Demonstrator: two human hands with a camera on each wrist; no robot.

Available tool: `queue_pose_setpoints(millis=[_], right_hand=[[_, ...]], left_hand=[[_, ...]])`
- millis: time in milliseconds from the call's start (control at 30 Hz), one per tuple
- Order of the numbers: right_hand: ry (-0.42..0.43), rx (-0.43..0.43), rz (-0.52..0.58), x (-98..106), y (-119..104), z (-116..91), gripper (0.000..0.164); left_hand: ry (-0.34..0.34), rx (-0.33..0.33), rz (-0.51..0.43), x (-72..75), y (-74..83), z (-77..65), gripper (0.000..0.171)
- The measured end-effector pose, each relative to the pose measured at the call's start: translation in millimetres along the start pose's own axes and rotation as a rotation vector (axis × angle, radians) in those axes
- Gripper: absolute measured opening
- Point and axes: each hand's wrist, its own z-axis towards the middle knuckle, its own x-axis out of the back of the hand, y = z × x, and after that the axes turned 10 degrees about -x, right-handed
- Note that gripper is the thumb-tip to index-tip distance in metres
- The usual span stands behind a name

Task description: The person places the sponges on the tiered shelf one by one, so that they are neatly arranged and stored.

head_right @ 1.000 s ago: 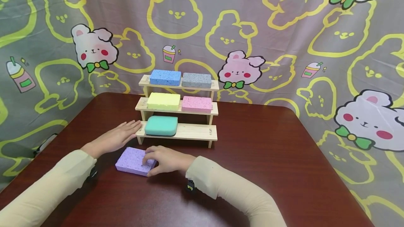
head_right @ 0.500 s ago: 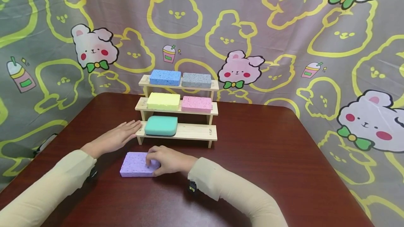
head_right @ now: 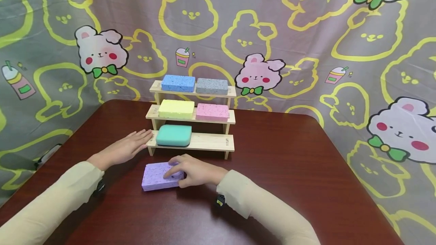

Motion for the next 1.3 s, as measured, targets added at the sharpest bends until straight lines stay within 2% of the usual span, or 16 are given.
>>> queue_pose_setpoints(millis=[400, 567, 767, 933, 1067, 1300], right_hand=[[0.061, -0.055, 0.055, 25.8, 10.3, -29.8, 0.038], [0.097, -0.08, 0.105, 40.2, 13.8, -41.4, 0.039], [0.144, -0.104, 0.114, 59.3, 21.3, -53.4, 0.04], [0.165, -0.181, 0.127, 72.8, 28.3, -62.0, 0.04], [0.204, -0.235, 0.123, 78.8, 36.9, -66.8, 0.041], [0.265, -0.257, 0.077, 80.6, 57.9, -72.0, 0.04]], left_hand=[[0.017, -0.019, 0.014, 0.1, -0.5, 0.0, 0.046], [0.013, -0.012, 0.006, 0.7, 0.5, 0.3, 0.046], [0.007, -0.006, -0.001, 1.5, 0.9, 0.4, 0.046], [-0.004, 0.0, -0.006, 2.6, 1.4, 0.6, 0.046], [-0.006, -0.002, -0.005, 3.6, 1.6, 0.2, 0.046], [0.0, -0.003, -0.014, 3.5, 2.4, -0.7, 0.046]])
